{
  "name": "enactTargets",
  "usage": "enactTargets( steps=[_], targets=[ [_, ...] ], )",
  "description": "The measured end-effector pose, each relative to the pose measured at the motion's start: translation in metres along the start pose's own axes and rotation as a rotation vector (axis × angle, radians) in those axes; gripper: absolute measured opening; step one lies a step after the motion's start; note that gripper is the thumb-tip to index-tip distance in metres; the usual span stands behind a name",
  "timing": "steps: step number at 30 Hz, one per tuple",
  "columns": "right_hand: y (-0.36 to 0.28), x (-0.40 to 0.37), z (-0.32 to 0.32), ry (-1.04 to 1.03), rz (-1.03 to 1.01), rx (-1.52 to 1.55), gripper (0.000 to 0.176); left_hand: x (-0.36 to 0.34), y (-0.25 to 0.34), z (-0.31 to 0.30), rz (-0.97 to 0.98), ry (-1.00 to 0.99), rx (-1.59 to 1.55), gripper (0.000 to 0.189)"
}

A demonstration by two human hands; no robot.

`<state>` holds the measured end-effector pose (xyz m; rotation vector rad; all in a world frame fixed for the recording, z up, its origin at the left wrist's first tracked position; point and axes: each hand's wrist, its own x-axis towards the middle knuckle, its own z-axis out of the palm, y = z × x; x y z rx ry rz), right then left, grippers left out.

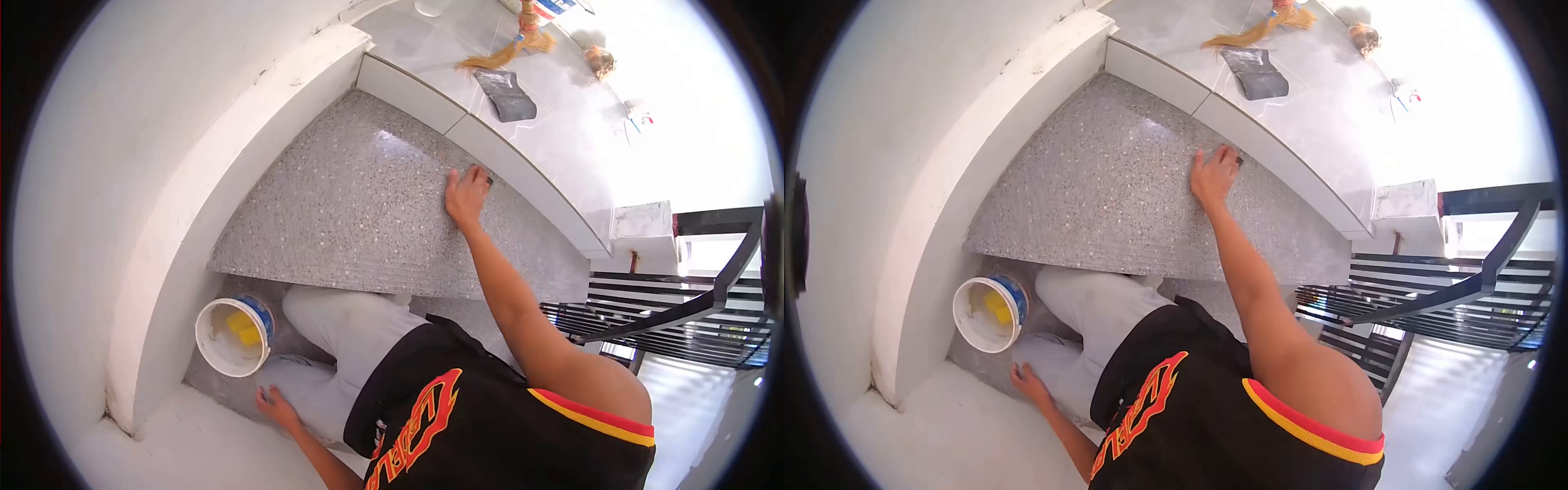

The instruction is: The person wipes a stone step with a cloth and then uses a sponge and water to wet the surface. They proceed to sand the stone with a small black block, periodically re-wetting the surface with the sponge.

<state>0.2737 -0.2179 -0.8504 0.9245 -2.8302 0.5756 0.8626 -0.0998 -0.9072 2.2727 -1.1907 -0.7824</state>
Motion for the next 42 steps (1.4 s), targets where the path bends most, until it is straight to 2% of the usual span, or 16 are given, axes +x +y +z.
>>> enactTargets(
  steps=[4,6,10,13,17,20,22,23,25,26,27,29,32,36,38,42],
  targets=[
    [-0.024,-0.014,-0.006,-0.174,0.027,-0.141,0.077,0.002,-0.008,0.002,0.033,-0.018,0.030,0.048],
    [-0.013,-0.019,0.001,-0.112,-0.502,-0.049,0.080,-0.011,0.009,-0.001,0.014,-0.018,0.017,0.047],
    [-0.030,-0.012,-0.009,-0.218,-0.406,-0.056,0.081,-0.002,-0.005,0.002,0.039,0.023,0.024,0.047],
    [-0.043,-0.017,0.007,-0.076,-0.034,-0.091,0.080,-0.006,0.011,-0.004,0.016,0.003,0.044,0.046],
    [-0.005,-0.019,0.022,-0.186,-0.155,-0.070,0.074,-0.011,0.002,-0.006,0.011,0.024,0.019,0.046],
    [-0.012,-0.014,0.016,-0.248,-0.261,-0.037,0.071,-0.009,0.001,-0.007,0.020,0.018,-0.054,0.046],
    [-0.022,-0.002,-0.024,-0.200,-0.035,-0.174,0.067,-0.003,-0.005,0.001,0.028,0.013,-0.018,0.045],
    [-0.021,0.001,-0.027,-0.189,-0.035,-0.184,0.067,-0.005,0.003,0.005,0.028,0.003,-0.028,0.045],
    [-0.013,-0.010,-0.023,-0.242,-0.237,-0.225,0.069,-0.014,0.019,-0.009,0.008,0.006,-0.011,0.045],
    [-0.005,-0.005,-0.006,-0.094,-0.200,-0.219,0.069,-0.009,0.012,-0.012,0.021,0.011,-0.005,0.045],
    [-0.006,-0.006,-0.009,-0.085,-0.205,-0.205,0.069,-0.005,0.004,-0.008,0.030,0.031,-0.048,0.045],
    [0.000,-0.007,-0.024,-0.227,-0.268,-0.288,0.069,-0.014,-0.005,0.003,0.007,0.051,-0.114,0.044],
    [-0.003,-0.008,-0.028,-0.275,-0.247,-0.243,0.071,-0.007,-0.002,0.000,-0.010,0.050,-0.124,0.044],
    [0.003,-0.001,-0.029,-0.282,-0.187,-0.220,0.070,-0.008,-0.001,-0.003,0.022,0.057,-0.096,0.045],
    [0.016,0.003,-0.025,-0.187,-0.184,-0.106,0.069,-0.012,-0.002,-0.010,0.017,0.054,-0.081,0.045],
    [-0.021,-0.017,-0.003,-0.220,-0.230,-0.203,0.072,-0.003,-0.006,0.001,0.051,0.058,-0.092,0.043]
  ],
)
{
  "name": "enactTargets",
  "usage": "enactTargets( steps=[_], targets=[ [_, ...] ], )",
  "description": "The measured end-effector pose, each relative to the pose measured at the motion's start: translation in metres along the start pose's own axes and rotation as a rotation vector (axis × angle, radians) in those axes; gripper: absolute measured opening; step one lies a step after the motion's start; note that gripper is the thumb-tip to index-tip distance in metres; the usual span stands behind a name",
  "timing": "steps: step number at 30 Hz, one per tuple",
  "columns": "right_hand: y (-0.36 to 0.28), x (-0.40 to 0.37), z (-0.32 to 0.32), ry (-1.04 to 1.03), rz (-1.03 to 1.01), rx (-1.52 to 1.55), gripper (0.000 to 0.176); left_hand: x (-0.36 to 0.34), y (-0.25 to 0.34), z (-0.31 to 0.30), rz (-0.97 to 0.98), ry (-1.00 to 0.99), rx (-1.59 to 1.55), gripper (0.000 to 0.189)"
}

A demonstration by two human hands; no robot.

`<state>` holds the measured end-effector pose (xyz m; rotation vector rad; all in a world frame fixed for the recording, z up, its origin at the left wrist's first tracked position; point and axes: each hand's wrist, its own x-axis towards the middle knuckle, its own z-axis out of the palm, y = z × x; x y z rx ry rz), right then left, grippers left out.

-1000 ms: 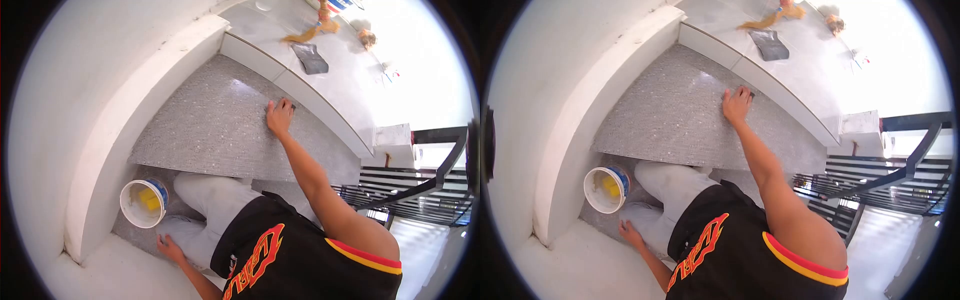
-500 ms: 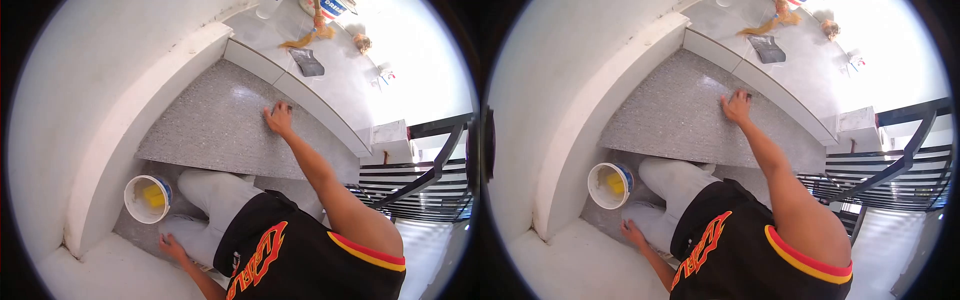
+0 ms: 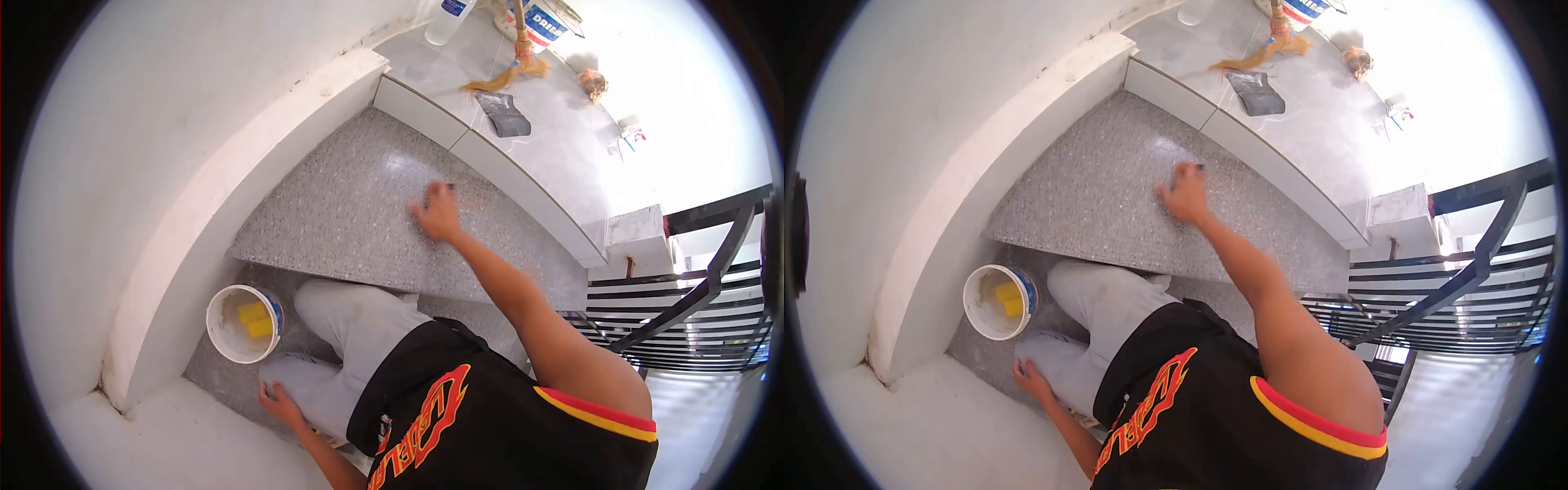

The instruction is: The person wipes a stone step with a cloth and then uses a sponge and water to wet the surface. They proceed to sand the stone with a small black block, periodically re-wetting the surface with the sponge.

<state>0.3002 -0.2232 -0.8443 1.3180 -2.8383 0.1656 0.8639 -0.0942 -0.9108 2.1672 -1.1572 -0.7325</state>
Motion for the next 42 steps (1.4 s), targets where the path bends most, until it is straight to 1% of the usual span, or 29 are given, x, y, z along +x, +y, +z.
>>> enactTargets(
  steps=[2,3,5,6,8,9,10,11,12,14,15,17,19,21,23,24,26,27,29,30,32,33,35,36,37,39,41,42],
  targets=[
    [-0.003,-0.016,-0.001,-0.037,-0.425,0.112,0.071,-0.009,-0.007,-0.008,-0.009,0.013,0.034,0.043],
    [0.003,-0.011,0.001,-0.037,-0.428,0.129,0.071,-0.008,0.003,-0.012,-0.026,-0.006,0.027,0.043],
    [0.021,0.027,-0.011,0.039,0.337,0.322,0.072,-0.007,0.008,-0.009,-0.054,0.001,-0.006,0.044],
    [0.000,0.024,-0.013,0.047,0.331,0.329,0.072,-0.006,0.005,-0.005,-0.047,0.011,-0.010,0.044],
    [-0.064,-0.007,0.001,0.140,0.274,0.221,0.073,-0.004,0.006,-0.002,-0.033,0.013,-0.006,0.044],
    [-0.097,-0.029,0.007,0.081,0.062,0.252,0.076,-0.006,0.015,-0.004,-0.048,-0.008,0.021,0.044],
    [-0.137,-0.061,-0.010,-0.076,-0.111,0.418,0.079,-0.007,0.021,-0.008,-0.062,-0.025,0.051,0.044],
    [-0.169,-0.085,0.016,0.040,-0.355,0.303,0.079,-0.007,0.019,-0.010,-0.053,-0.018,0.063,0.044],
    [-0.201,-0.105,-0.012,-0.103,-0.485,0.360,0.076,-0.007,0.014,-0.007,-0.043,-0.011,0.050,0.043],
    [-0.244,-0.115,0.016,-0.024,-0.735,0.507,0.074,-0.004,0.007,-0.006,-0.026,0.006,0.042,0.043],
    [-0.260,-0.119,0.015,-0.025,-0.739,0.517,0.074,-0.005,0.005,-0.005,-0.033,0.005,0.029,0.043],
    [-0.290,-0.122,0.009,0.082,-0.751,0.545,0.063,-0.005,0.002,-0.005,-0.039,0.016,0.011,0.042],
    [-0.314,-0.146,-0.015,0.164,-0.968,0.656,0.049,-0.005,0.002,-0.004,-0.035,0.031,0.008,0.042],
    [-0.335,-0.175,-0.035,-0.339,-1.391,0.535,0.037,-0.006,-0.001,-0.003,-0.025,0.035,-0.021,0.042],
    [-0.360,-0.212,0.006,-0.299,-1.530,0.487,0.032,-0.008,-0.004,-0.001,-0.018,0.038,-0.053,0.042],
    [-0.370,-0.218,0.017,-0.304,-1.539,0.483,0.032,-0.008,-0.005,-0.002,-0.017,0.039,-0.069,0.041],
    [-0.386,-0.229,0.039,-0.533,-1.451,0.001,0.032,-0.009,-0.003,-0.005,-0.028,0.047,-0.085,0.041],
    [-0.393,-0.232,0.045,-0.542,-1.461,0.000,0.032,-0.011,0.001,-0.008,-0.043,0.043,-0.093,0.041],
    [-0.404,-0.230,0.060,-0.841,-1.385,-0.165,0.035,-0.013,0.004,-0.010,-0.074,0.041,-0.103,0.041],
    [-0.407,-0.231,0.068,-0.849,-1.393,-0.174,0.035,-0.013,0.003,-0.009,-0.083,0.041,-0.125,0.041],
    [-0.411,-0.231,0.081,-0.768,-1.339,-0.398,0.046,-0.011,0.003,-0.008,-0.099,0.039,-0.152,0.041],
    [-0.411,-0.233,0.088,-0.774,-1.339,-0.406,0.046,-0.011,0.002,-0.008,-0.095,0.035,-0.165,0.041],
    [-0.406,-0.238,0.101,-0.501,-1.202,-0.322,0.056,-0.011,-0.001,-0.007,-0.098,0.021,-0.183,0.041],
    [-0.408,-0.236,0.107,-0.508,-1.199,-0.330,0.056,-0.010,-0.002,-0.007,-0.109,0.024,-0.190,0.041],
    [-0.415,-0.231,0.113,-0.693,-1.267,-0.489,0.056,-0.010,-0.002,-0.008,-0.118,0.030,-0.198,0.041],
    [-0.423,-0.230,0.138,-0.880,-1.319,-0.650,0.057,-0.010,0.000,-0.009,-0.116,0.024,-0.205,0.041],
    [-0.421,-0.229,0.162,-0.907,-1.176,-0.368,0.043,-0.010,0.002,-0.008,-0.106,0.020,-0.212,0.041],
    [-0.420,-0.223,0.144,-0.905,-1.173,-0.365,0.043,-0.010,0.002,-0.009,-0.104,0.023,-0.214,0.040]
  ],
)
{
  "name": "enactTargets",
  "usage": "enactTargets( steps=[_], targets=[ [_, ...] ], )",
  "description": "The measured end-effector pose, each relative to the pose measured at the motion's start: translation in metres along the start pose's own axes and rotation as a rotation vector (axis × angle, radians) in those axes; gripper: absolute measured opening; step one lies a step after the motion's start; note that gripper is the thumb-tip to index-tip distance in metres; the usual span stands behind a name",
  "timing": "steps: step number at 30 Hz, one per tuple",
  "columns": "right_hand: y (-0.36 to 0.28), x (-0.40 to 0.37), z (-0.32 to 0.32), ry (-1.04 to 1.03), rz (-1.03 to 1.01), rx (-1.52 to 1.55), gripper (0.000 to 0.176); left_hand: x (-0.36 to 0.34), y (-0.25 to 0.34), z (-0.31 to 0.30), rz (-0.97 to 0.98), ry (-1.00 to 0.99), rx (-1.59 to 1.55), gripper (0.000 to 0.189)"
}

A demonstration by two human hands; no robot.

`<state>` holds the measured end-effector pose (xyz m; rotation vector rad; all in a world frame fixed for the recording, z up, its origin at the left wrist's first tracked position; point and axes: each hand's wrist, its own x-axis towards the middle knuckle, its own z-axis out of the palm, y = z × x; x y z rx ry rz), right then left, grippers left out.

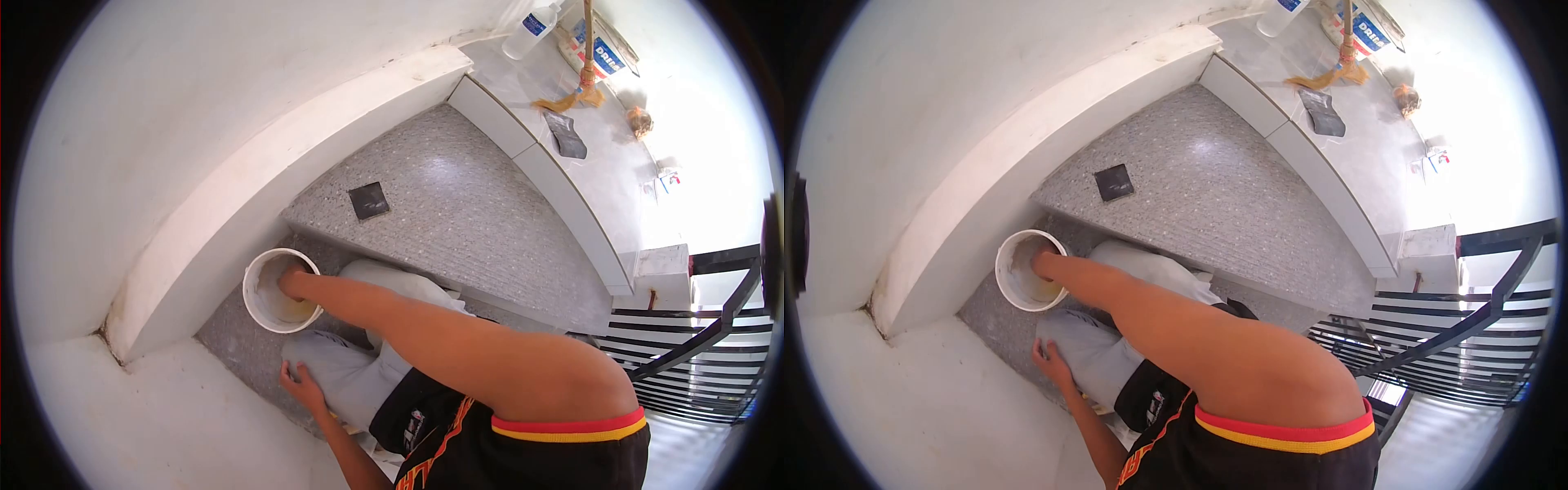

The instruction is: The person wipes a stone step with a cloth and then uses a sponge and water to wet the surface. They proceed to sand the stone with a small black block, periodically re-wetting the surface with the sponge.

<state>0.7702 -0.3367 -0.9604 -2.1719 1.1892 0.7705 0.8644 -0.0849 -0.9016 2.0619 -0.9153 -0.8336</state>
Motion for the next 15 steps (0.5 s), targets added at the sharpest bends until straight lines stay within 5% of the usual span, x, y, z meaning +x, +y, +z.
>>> enactTargets(
  steps=[2,6,15],
  targets=[
    [0.003,-0.041,-0.029,-0.001,-0.197,-0.240,0.029,-0.002,0.002,-0.001,0.002,0.007,0.002,0.040],
    [0.008,-0.043,-0.030,-0.011,-0.300,-0.206,0.026,-0.002,0.003,-0.001,0.001,0.006,0.040,0.040],
    [0.006,-0.051,-0.043,0.367,-0.265,0.682,0.036,0.000,0.000,0.001,0.037,-0.009,0.057,0.040]
  ],
)
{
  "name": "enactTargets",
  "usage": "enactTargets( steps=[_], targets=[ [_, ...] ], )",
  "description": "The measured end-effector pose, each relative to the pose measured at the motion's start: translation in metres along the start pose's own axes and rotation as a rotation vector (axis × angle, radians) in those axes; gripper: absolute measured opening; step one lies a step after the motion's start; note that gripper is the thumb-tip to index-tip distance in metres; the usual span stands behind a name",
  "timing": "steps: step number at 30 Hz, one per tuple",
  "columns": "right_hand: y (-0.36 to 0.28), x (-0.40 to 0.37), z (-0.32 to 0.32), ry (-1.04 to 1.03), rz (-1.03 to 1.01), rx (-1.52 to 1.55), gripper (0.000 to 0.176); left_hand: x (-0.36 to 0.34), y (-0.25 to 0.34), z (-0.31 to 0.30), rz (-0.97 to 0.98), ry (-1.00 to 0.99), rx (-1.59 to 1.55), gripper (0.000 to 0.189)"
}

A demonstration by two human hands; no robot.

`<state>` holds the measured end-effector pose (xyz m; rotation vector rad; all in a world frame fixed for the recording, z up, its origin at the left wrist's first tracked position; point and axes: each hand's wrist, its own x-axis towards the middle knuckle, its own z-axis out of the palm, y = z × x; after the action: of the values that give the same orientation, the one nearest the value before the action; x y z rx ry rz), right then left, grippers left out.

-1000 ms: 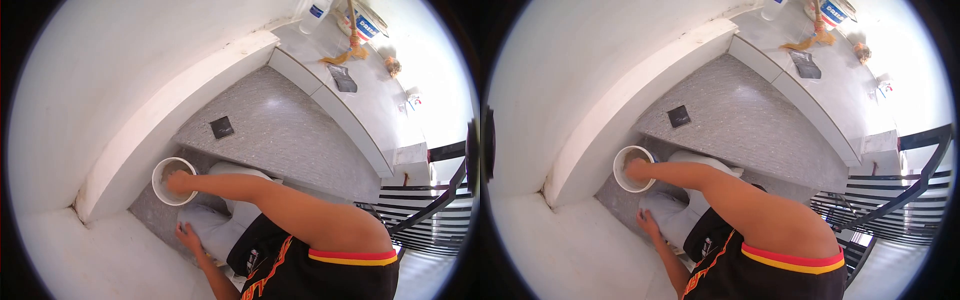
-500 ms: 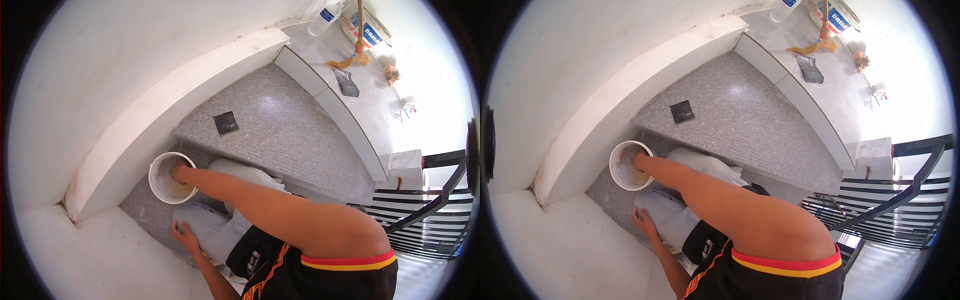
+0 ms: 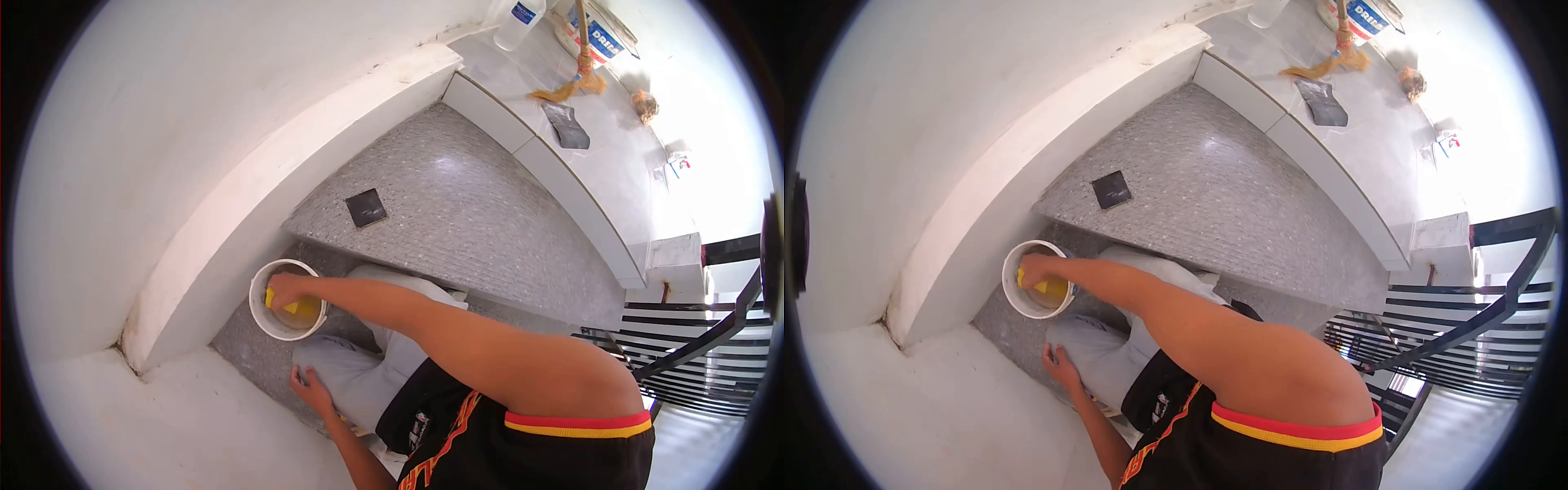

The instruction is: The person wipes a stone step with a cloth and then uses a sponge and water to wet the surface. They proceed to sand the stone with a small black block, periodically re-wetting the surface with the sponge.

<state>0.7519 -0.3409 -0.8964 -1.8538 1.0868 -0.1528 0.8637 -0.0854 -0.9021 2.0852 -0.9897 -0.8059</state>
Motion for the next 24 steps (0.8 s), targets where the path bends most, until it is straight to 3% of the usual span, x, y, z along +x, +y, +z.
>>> enactTargets(
  steps=[2,6,8,14,20,24],
  targets=[
    [0.003,0.007,0.004,-0.036,0.123,0.137,0.036,0.002,-0.001,0.001,0.012,-0.005,-0.001,0.041],
    [-0.002,-0.014,-0.005,-0.090,0.114,0.301,0.039,0.001,-0.006,0.002,-0.024,-0.002,-0.015,0.041],
    [0.011,-0.001,0.012,-0.011,-0.201,-0.101,0.029,0.002,-0.007,0.002,-0.019,-0.006,0.006,0.041],
    [0.009,-0.011,0.021,-0.123,-0.158,-0.450,0.020,0.003,-0.008,0.002,-0.039,-0.019,0.040,0.041],
    [-0.015,-0.038,0.001,-0.155,-0.182,-0.582,0.016,0.004,-0.011,0.005,-0.049,0.009,0.011,0.041],
    [-0.027,-0.045,-0.016,-0.202,-0.145,-0.561,0.025,0.004,-0.009,0.005,-0.035,0.005,0.036,0.040]
  ],
)
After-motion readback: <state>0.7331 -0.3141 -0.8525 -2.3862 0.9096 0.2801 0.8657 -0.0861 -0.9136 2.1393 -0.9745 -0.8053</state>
